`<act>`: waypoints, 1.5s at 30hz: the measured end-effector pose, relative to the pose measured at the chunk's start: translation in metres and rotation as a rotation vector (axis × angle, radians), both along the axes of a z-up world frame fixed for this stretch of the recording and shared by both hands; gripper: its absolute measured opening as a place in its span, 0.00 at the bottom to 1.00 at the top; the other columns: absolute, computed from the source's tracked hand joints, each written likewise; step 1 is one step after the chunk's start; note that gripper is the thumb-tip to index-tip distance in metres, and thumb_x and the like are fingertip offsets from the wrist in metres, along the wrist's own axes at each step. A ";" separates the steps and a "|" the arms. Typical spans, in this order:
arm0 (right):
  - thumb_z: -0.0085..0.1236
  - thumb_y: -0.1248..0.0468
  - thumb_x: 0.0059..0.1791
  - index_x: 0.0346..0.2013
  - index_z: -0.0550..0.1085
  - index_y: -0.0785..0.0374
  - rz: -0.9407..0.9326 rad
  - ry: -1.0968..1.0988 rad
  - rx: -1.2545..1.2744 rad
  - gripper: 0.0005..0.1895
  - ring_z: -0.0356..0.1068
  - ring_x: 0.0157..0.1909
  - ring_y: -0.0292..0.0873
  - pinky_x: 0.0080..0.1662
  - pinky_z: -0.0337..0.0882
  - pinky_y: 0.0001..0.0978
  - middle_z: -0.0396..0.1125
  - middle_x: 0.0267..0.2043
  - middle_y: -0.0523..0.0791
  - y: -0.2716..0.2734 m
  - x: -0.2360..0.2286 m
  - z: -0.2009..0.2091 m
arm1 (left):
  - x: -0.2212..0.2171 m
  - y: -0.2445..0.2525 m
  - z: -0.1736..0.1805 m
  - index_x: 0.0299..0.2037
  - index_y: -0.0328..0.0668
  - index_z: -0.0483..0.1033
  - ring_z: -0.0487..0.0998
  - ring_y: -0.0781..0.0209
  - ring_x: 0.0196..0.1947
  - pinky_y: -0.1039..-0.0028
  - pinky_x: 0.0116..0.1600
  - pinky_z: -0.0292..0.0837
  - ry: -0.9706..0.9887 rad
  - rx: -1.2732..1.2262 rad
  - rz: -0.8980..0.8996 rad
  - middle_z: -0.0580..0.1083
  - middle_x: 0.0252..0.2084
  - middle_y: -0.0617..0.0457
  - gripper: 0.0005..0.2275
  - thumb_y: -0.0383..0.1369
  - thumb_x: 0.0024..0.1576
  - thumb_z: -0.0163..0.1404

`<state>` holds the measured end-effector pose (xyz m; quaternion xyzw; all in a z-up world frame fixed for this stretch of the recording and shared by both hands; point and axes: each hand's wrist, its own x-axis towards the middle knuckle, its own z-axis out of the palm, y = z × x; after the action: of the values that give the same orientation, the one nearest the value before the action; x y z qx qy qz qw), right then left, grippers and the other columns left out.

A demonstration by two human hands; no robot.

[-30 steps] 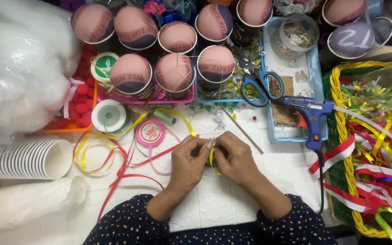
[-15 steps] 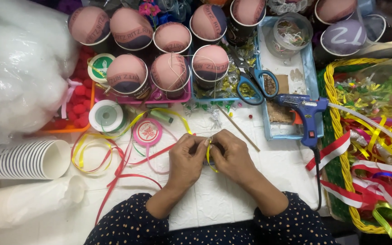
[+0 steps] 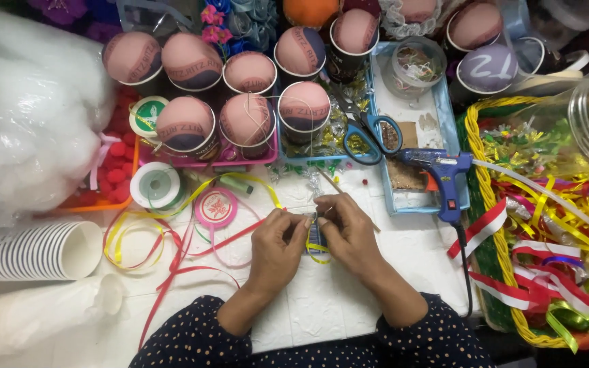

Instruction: Cutting a yellow ribbon with scissors and tying it around a pink decorative object.

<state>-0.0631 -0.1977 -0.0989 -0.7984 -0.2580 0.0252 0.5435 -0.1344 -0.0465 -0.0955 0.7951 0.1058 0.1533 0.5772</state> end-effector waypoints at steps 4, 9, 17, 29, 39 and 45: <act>0.46 0.66 0.53 0.57 0.69 0.65 -0.018 0.114 0.238 0.17 0.72 0.37 0.47 0.44 0.75 0.43 0.70 0.39 0.53 -0.002 0.004 0.000 | -0.002 0.008 0.016 0.38 0.34 0.82 0.78 0.56 0.31 0.71 0.34 0.76 -0.030 -0.173 -0.010 0.74 0.32 0.44 0.06 0.28 0.61 0.52; 0.39 0.50 0.56 0.68 0.64 0.61 0.138 0.363 0.299 0.29 0.76 0.44 0.47 0.42 0.76 0.34 0.75 0.45 0.56 0.002 0.010 0.005 | -0.003 0.016 0.025 0.38 0.32 0.81 0.80 0.55 0.33 0.70 0.37 0.78 -0.150 -0.262 -0.073 0.75 0.34 0.43 0.07 0.28 0.62 0.51; 0.47 0.50 0.54 0.60 0.71 0.74 0.503 0.681 0.587 0.30 0.71 0.62 0.57 0.58 0.70 0.42 0.70 0.61 0.58 0.020 0.032 0.066 | -0.014 0.012 0.034 0.37 0.36 0.78 0.79 0.61 0.35 0.73 0.43 0.79 -0.286 -0.268 -0.181 0.77 0.34 0.49 0.07 0.30 0.63 0.48; 0.60 0.52 0.53 0.61 0.77 0.68 0.360 0.328 1.000 0.28 0.73 0.64 0.53 0.65 0.75 0.42 0.74 0.59 0.53 -0.059 0.067 0.193 | -0.027 0.041 0.055 0.41 0.29 0.77 0.86 0.46 0.38 0.67 0.49 0.84 -0.290 -0.706 -0.236 0.78 0.40 0.40 0.07 0.27 0.64 0.48; 0.39 0.55 0.57 0.67 0.67 0.61 -0.260 0.042 -0.185 0.25 0.66 0.34 0.47 0.37 0.69 0.36 0.73 0.49 0.53 -0.083 0.052 0.184 | -0.026 0.052 0.105 0.39 0.30 0.77 0.86 0.49 0.35 0.68 0.45 0.82 -0.354 -0.635 -0.198 0.79 0.37 0.42 0.09 0.31 0.63 0.49; 0.43 0.47 0.54 0.68 0.69 0.47 -0.516 -0.195 -0.936 0.28 0.73 0.54 0.50 0.50 0.72 0.50 0.72 0.60 0.44 -0.095 0.011 0.178 | -0.022 0.046 0.138 0.38 0.29 0.79 0.88 0.47 0.36 0.67 0.47 0.84 -0.212 -0.638 -0.177 0.80 0.36 0.44 0.09 0.31 0.62 0.50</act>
<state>-0.0524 -0.2922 0.0795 -0.9912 -0.0642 -0.0711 0.0917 -0.1564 -0.0009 0.0426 0.5605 0.0183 0.1435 0.8155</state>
